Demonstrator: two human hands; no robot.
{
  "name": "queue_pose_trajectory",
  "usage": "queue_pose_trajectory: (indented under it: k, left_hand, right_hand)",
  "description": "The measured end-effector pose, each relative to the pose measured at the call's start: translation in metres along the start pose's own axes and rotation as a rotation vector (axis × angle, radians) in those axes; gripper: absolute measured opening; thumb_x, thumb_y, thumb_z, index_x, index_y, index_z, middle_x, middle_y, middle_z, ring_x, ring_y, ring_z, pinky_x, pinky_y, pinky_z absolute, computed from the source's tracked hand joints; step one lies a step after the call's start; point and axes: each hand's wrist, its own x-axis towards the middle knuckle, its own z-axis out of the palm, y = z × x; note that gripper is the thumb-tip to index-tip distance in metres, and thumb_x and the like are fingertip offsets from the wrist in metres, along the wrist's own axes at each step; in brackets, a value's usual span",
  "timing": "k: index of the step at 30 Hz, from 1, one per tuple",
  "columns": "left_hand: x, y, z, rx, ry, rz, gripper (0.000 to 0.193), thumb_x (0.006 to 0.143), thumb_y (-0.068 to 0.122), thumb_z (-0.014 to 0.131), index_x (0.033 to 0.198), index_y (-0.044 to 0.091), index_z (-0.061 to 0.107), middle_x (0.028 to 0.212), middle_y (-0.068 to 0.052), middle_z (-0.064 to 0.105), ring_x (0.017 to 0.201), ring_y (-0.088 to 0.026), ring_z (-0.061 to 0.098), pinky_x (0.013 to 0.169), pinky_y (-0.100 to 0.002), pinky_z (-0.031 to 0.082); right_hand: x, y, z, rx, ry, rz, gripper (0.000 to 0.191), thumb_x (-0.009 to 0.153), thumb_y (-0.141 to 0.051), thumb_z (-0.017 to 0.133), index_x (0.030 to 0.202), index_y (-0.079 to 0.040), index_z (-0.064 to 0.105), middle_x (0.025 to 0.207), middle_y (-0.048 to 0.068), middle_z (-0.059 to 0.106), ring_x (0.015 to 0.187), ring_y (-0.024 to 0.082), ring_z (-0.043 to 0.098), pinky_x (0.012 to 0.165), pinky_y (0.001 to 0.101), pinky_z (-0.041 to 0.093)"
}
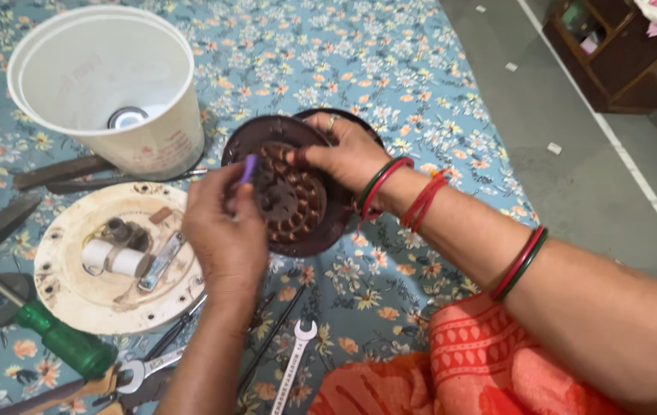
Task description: The person disassembles a small electric motor component, removes a yellow cylindrical part, and cleans the copper windings with a toothbrush. They handle wires and small parts on a bed with tools nearby.
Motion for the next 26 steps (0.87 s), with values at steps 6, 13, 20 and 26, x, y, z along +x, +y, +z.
queue_pose_trajectory:
  k: [6, 13, 20, 26]
  left_hand:
    - [0.01, 0.006, -0.01, -0.158, 0.051, -0.246, 0.02, 0.091, -0.001, 0.067, 0.111, 0.0, 0.072, 0.094, -0.004, 0.07, 0.07, -0.008, 0.06, 0.062, -0.024, 0.051]
    - [0.001, 0.038, -0.009, -0.276, -0.08, -0.039, 0.02, 0.089, -0.001, 0.066, 0.106, 0.005, 0.073, 0.096, -0.003, 0.066, 0.072, -0.009, 0.058, 0.061, -0.026, 0.051]
    - [0.005, 0.032, -0.008, -0.085, -0.086, 0.09, 0.02, 0.091, 0.002, 0.071, 0.109, 0.006, 0.075, 0.09, -0.008, 0.065, 0.072, -0.016, 0.059, 0.066, -0.031, 0.05]
    - [0.017, -0.02, -0.015, -0.019, 0.022, -0.212, 0.021, 0.094, 0.007, 0.07, 0.114, 0.007, 0.075, 0.105, -0.008, 0.074, 0.086, -0.015, 0.069, 0.077, -0.027, 0.054]
  right_hand:
    - [-0.026, 0.002, 0.011, -0.027, -0.061, -0.151, 0.043, 0.084, -0.001, 0.069, 0.125, -0.001, 0.054, 0.11, 0.012, 0.075, 0.101, 0.017, 0.072, 0.089, 0.0325, 0.061]
    - [-0.048, -0.005, 0.017, -0.117, -0.043, -0.25, 0.055, 0.081, 0.003, 0.067, 0.134, -0.002, 0.051, 0.118, 0.011, 0.07, 0.11, 0.017, 0.068, 0.096, 0.0307, 0.056]
    - [-0.035, 0.008, 0.023, 0.009, -0.002, -0.285, 0.047, 0.087, 0.001, 0.072, 0.131, -0.002, 0.054, 0.114, 0.009, 0.071, 0.107, 0.014, 0.067, 0.095, 0.0311, 0.057]
    - [-0.022, 0.011, 0.02, 0.004, -0.117, -0.277, 0.051, 0.084, -0.004, 0.076, 0.129, -0.003, 0.052, 0.117, 0.01, 0.073, 0.109, 0.017, 0.07, 0.097, 0.0339, 0.058]
